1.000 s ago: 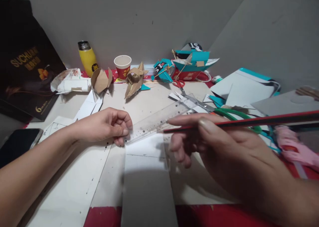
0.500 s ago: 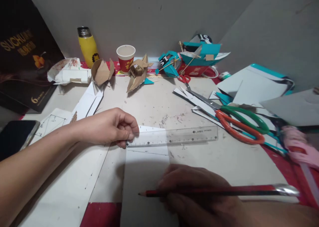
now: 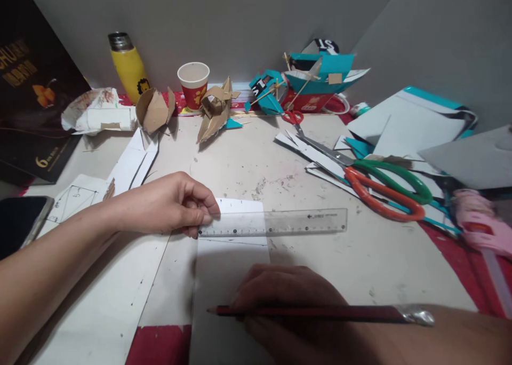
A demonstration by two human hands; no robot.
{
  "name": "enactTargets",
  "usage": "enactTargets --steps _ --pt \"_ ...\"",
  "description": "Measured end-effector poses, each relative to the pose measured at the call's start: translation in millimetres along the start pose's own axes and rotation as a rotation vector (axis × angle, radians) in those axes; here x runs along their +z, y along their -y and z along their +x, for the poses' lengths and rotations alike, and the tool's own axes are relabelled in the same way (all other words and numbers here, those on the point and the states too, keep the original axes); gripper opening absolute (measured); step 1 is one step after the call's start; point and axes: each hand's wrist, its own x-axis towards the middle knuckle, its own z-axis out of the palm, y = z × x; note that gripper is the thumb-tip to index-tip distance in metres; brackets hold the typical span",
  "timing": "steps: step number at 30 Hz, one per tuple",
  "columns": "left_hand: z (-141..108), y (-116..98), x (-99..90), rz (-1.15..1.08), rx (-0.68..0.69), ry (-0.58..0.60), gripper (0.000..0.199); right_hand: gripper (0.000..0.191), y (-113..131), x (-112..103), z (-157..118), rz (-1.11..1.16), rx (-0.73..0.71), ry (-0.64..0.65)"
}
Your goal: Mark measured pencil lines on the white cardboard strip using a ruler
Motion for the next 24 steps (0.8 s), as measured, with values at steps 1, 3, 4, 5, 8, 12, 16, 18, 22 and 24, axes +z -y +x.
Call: enactTargets --steps 1,3,4,5,8,12,16,18,22,24 --pt "0.2 0.4 0.1 0.006 -0.003 -0.008 0.019 0.017 -0.2 0.5 -0.7 0.005 -0.011 -0.008" --pt "0.3 0.7 0.3 0.022 -0.004 -0.018 0.021 0.017 0.0 1.5 -2.0 0.008 -0.024 -0.017" --pt "0.3 0.7 0.3 0.029 -0.004 -0.019 0.021 0.017 0.3 1.9 -2.4 0.003 -0.024 -0.018" --pt "0.1 0.5 0.3 0.035 -0.003 -0.018 0.021 0.017 0.7 2.2 -2.7 -0.004 -0.023 -0.021" --pt "-0.3 -0.6 0.5 0.046 0.0 -0.013 0.022 0.017 1.8 2.4 -2.6 -0.031 -0.023 -0.009" --pt "0.1 -2.0 0.5 0.051 0.0 -0.008 0.022 0.018 1.7 1.4 -2.3 -0.067 -0.049 -0.026" --pt "0.7 -4.8 -0.3 0.07 -0.043 0.022 0.02 0.018 0.6 -1.0 -2.0 -0.069 -0.062 0.027" --pt "0.5 -6.3 -0.8 0.082 -0.063 0.029 0.02 0.017 0.1 -1.8 -1.8 -0.075 -0.077 0.057" --pt "0.1 -8.0 -0.7 0.092 -0.077 0.028 0.022 0.017 -1.7 0.0 -3.8 -0.084 -0.11 0.061" --pt "0.3 -8.8 -0.3 0.09 -0.074 0.028 0.021 0.016 -2.5 1.9 -6.6 -0.096 -0.101 0.034"
